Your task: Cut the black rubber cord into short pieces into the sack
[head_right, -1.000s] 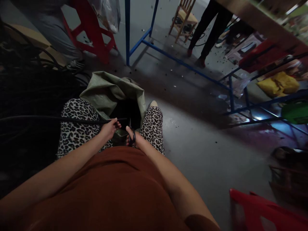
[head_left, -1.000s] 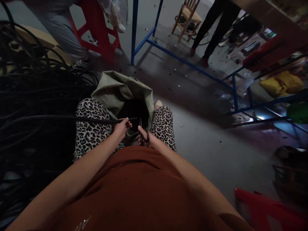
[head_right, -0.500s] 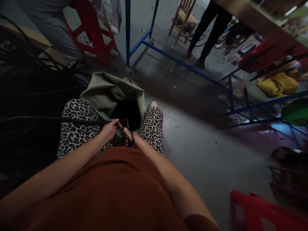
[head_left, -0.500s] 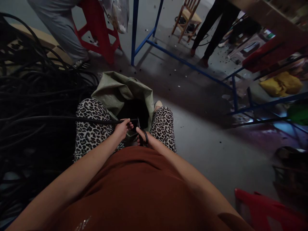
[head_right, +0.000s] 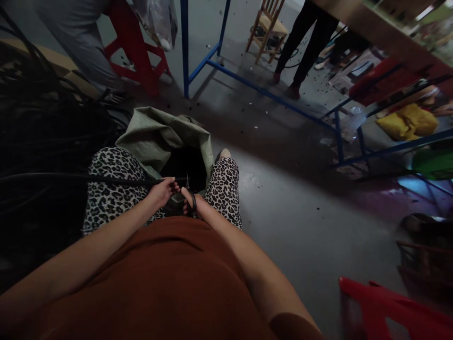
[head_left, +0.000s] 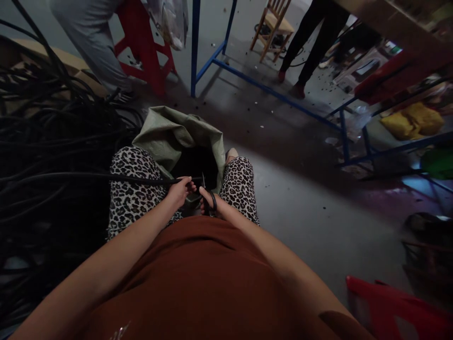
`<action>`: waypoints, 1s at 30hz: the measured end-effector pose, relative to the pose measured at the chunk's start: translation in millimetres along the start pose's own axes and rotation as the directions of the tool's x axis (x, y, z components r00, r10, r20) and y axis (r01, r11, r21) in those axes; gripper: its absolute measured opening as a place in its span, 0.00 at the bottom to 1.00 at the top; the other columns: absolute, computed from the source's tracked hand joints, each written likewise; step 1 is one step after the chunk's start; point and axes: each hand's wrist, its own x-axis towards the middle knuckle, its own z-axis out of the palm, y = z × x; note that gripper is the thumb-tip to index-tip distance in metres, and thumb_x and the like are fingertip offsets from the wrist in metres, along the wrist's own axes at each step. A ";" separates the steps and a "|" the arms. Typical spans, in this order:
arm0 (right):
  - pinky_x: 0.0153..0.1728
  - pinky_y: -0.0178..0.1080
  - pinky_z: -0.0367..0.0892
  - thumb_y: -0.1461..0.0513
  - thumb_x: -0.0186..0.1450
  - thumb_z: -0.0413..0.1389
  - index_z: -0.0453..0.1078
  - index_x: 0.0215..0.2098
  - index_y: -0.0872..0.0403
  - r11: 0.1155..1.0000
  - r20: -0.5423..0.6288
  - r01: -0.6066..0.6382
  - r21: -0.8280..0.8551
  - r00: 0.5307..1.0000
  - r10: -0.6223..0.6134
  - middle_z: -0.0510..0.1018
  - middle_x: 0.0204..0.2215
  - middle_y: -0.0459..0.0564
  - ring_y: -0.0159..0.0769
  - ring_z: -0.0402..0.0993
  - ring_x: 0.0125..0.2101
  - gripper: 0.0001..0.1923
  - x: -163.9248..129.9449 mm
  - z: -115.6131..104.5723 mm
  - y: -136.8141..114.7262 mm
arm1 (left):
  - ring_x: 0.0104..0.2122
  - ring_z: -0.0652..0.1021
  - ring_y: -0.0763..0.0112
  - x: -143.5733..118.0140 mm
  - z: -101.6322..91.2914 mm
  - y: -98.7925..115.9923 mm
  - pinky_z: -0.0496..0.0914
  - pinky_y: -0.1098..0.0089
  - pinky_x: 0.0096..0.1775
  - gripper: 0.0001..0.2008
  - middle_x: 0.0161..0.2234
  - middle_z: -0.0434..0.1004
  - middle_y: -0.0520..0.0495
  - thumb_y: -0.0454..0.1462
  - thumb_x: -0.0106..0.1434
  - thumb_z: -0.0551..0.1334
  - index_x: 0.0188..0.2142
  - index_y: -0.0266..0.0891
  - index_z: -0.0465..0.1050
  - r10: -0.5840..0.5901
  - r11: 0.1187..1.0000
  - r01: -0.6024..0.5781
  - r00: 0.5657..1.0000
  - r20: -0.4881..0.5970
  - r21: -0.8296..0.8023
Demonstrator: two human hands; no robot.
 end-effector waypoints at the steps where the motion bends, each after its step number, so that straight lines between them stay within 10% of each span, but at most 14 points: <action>1: 0.14 0.29 0.59 0.42 0.65 0.47 0.64 0.29 0.59 1.000 0.004 0.000 0.000 1.000 0.000 0.68 0.16 0.47 0.29 0.66 0.13 0.28 0.6 -0.1 0.2 | 0.19 0.73 0.73 -0.4 0.4 0.2 0.70 0.72 0.26 0.06 0.20 0.69 0.52 0.31 0.52 0.62 0.28 0.37 0.64 -0.004 1.000 0.004 1.000 -0.002 0.000; 30: 0.08 0.29 0.52 0.47 0.62 0.56 0.63 0.22 0.56 0.998 -0.059 0.065 -0.014 0.996 -0.066 0.62 0.10 0.42 0.26 0.57 0.08 0.23 10.0 -16.4 -9.7 | 0.17 0.72 0.75 4.9 26.1 8.9 0.71 0.73 0.23 0.05 0.19 0.69 0.51 0.28 0.57 0.61 0.26 0.34 0.66 -0.134 0.984 0.148 0.980 -0.144 0.094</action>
